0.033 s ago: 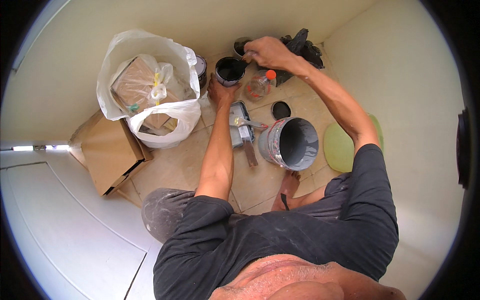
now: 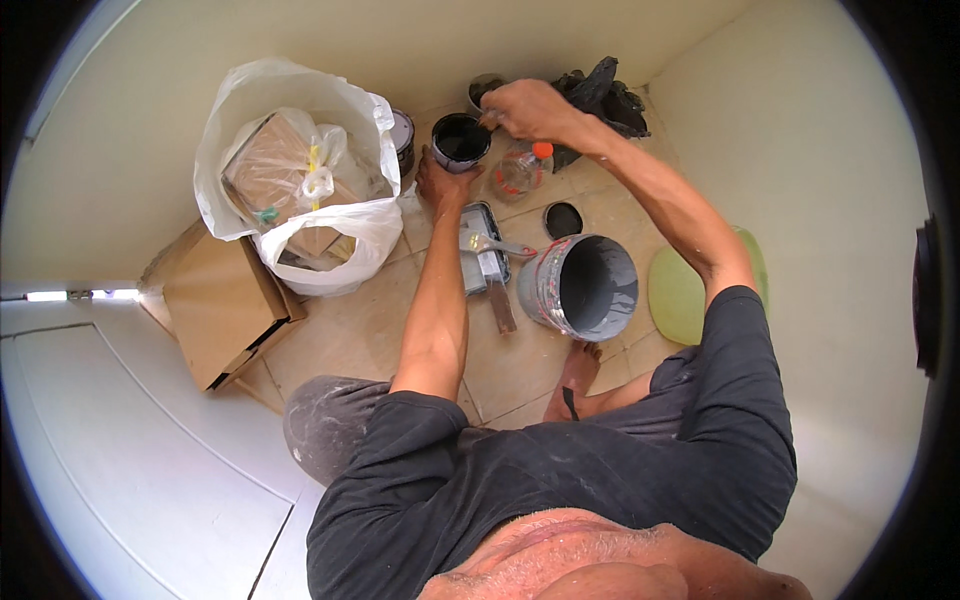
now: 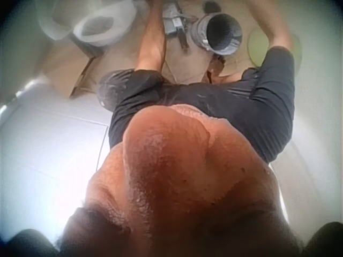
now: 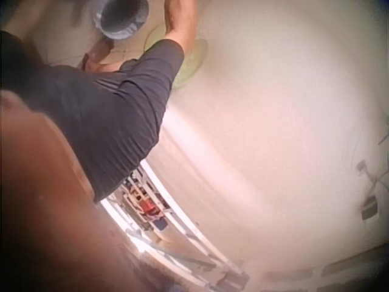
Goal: The person opens a small paint can and stirs the contents with a stick. They then walk from an indoor tiled area to an outdoor patio while holding the can and continuing to mix the paint.
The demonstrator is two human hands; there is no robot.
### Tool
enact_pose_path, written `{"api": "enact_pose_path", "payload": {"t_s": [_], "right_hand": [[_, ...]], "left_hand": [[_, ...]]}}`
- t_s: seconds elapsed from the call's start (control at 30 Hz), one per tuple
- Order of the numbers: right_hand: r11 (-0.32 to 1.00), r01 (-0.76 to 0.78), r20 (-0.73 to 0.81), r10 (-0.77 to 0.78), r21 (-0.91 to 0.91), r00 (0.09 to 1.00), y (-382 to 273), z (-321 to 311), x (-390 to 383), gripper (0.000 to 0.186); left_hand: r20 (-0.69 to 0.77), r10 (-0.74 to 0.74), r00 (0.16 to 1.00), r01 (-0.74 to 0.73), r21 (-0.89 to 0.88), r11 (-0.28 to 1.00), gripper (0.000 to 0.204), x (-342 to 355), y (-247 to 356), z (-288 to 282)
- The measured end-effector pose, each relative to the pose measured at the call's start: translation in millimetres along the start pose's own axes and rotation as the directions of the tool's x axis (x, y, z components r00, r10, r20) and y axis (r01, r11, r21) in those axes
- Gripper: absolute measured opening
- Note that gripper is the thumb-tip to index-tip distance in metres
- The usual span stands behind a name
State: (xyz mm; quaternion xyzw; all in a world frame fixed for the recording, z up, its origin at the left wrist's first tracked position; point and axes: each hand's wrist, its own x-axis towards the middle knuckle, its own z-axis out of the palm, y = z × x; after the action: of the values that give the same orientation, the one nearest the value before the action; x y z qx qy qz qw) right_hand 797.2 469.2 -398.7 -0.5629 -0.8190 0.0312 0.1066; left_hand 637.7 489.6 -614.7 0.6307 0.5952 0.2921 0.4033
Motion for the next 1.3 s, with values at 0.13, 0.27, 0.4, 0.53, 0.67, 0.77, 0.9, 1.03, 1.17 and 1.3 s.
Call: {"api": "enact_pose_path", "payload": {"t_s": [0.13,0.27,0.4,0.53,0.67,0.77,0.9,1.03,1.17,1.3], "right_hand": [[0.988,0.152,0.049,-0.153,0.008,0.987,-13,32,19,0.011],[0.980,0.178,-0.032,-0.182,-0.090,0.983,-1,56,32,0.009],[0.938,0.242,-0.170,-0.288,-0.247,0.943,6,65,31,0.008],[0.940,0.222,0.012,-0.227,-0.257,0.974,13,60,29,0.008],[0.957,0.225,0.097,-0.210,-0.182,0.973,17,51,20,0.012],[0.974,0.224,0.090,-0.221,-0.028,0.971,14,50,20,0.014],[0.989,0.130,0.027,-0.132,0.076,0.991,4,59,25,0.008],[0.991,0.117,-0.072,-0.121,-0.068,0.990,8,70,35,0.011],[0.958,0.175,-0.126,-0.207,-0.230,0.970,21,74,34,0.013],[0.937,0.235,-0.013,-0.247,-0.259,0.969,20,65,34,0.015]], "left_hand": [[0.028,-0.043,0.999,0.042,0.013,0.999,0.127,0,0,0],[0.026,-0.040,0.999,0.040,0.016,0.999,0.126,-6,6,1],[0.003,-0.039,0.999,0.039,0.029,0.999,0.126,-4,4,2],[0.004,-0.018,1.000,0.018,0.028,0.999,0.126,-2,1,2],[0.001,-0.020,1.000,0.020,0.020,1.000,0.126,-3,2,1],[0.007,-0.018,1.000,0.018,0.017,1.000,0.126,-3,1,0],[0.018,-0.036,0.999,0.035,0.026,0.999,0.126,-1,1,1],[-0.003,-0.014,1.000,0.014,0.033,0.999,0.124,-4,3,0],[-0.031,0.000,1.000,0.001,0.039,0.999,0.120,-4,5,3],[0.019,-0.024,1.000,0.024,0.021,1.000,0.127,-1,0,0]]}}
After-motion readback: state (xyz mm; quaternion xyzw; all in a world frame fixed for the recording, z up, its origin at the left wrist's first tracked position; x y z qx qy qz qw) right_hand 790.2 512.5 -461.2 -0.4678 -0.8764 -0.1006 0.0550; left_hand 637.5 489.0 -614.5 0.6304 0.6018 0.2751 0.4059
